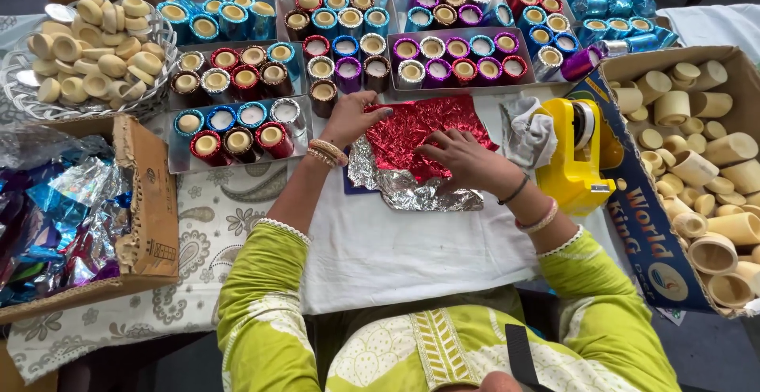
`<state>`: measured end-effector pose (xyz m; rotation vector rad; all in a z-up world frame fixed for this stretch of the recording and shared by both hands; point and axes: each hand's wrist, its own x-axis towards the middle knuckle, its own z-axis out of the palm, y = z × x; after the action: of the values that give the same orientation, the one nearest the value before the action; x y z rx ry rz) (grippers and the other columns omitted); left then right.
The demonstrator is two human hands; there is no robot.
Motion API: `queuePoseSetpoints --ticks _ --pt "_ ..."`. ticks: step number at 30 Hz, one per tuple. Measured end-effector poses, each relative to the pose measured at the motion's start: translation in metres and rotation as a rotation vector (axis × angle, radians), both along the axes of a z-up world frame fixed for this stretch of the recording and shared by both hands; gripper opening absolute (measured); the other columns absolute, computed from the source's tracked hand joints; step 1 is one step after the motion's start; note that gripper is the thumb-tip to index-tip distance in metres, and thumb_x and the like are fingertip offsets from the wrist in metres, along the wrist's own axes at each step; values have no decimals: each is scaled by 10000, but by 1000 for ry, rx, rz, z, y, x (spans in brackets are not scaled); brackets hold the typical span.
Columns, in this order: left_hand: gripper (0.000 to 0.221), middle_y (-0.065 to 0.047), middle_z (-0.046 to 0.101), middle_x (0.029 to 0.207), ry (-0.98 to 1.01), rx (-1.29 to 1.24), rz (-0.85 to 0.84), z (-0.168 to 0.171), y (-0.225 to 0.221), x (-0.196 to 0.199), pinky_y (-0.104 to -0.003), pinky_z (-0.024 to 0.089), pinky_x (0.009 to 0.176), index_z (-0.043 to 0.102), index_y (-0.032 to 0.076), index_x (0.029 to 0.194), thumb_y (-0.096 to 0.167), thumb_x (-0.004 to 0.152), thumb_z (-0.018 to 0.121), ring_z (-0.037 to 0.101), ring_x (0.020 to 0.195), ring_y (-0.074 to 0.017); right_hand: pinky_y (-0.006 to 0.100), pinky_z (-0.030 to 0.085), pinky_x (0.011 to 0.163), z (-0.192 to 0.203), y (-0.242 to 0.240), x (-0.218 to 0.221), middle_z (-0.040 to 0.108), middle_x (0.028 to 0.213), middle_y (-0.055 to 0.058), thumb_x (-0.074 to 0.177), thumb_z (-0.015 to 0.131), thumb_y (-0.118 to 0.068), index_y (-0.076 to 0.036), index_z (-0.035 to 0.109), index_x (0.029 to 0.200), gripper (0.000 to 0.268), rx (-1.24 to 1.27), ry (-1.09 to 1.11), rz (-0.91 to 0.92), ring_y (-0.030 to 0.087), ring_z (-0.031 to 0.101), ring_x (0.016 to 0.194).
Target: Wrapping small clay lamps (diyas) in decorative foil and organizing them for packaging.
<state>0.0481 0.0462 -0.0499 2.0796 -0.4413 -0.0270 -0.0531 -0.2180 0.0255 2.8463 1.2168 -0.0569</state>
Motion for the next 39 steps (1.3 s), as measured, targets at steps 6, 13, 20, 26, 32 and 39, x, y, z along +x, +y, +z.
queuePoseSetpoints --ticks 6,13,20,26,32,39 --pt "378 -111 646 964 237 -34 -209 12 13 1 -328 473 707 634 78 1142 374 965 788 581 861 -164 418 498 951 -56 -45 40 624 1250 123 724 809 -120 -84 637 1250 554 371 192 -1 316 572 1131" --pt "780 -76 669 1189 236 -88 -426 69 19 -37 -347 513 933 451 159 1402 92 704 792 607 1149 -201 260 491 796 -100 -75 72 675 1045 31 914 587 10 -23 608 1133 223 1150 354 -342 94 589 914" --pt "656 -54 683 1291 -31 -72 -222 50 63 -91 -369 536 1003 500 128 1404 -29 775 600 646 1258 -206 292 476 825 -114 -65 69 667 1013 43 1027 634 -41 16 635 1144 130 1197 213 -343 122 586 927" --pt "591 -54 689 1236 -164 62 9 71 133 -173 -351 536 993 566 147 1330 -66 779 602 670 1123 -187 282 472 724 -69 -27 26 640 967 62 1024 672 -69 -5 618 1162 161 1107 161 -313 118 572 824" --pt "417 -69 664 1185 -297 -22 369 53 177 -247 -328 524 898 663 99 1186 -113 835 584 660 1065 -200 439 492 844 -35 3 -5 614 938 98 820 718 -206 -72 672 977 211 511 9 35 305 592 937" --pt "343 -78 592 1032 -197 170 687 24 183 -301 -353 512 725 729 57 1125 -123 870 586 622 802 -211 456 447 969 13 28 -16 571 1143 117 902 692 -439 -81 627 1148 439 307 55 127 322 531 1113"
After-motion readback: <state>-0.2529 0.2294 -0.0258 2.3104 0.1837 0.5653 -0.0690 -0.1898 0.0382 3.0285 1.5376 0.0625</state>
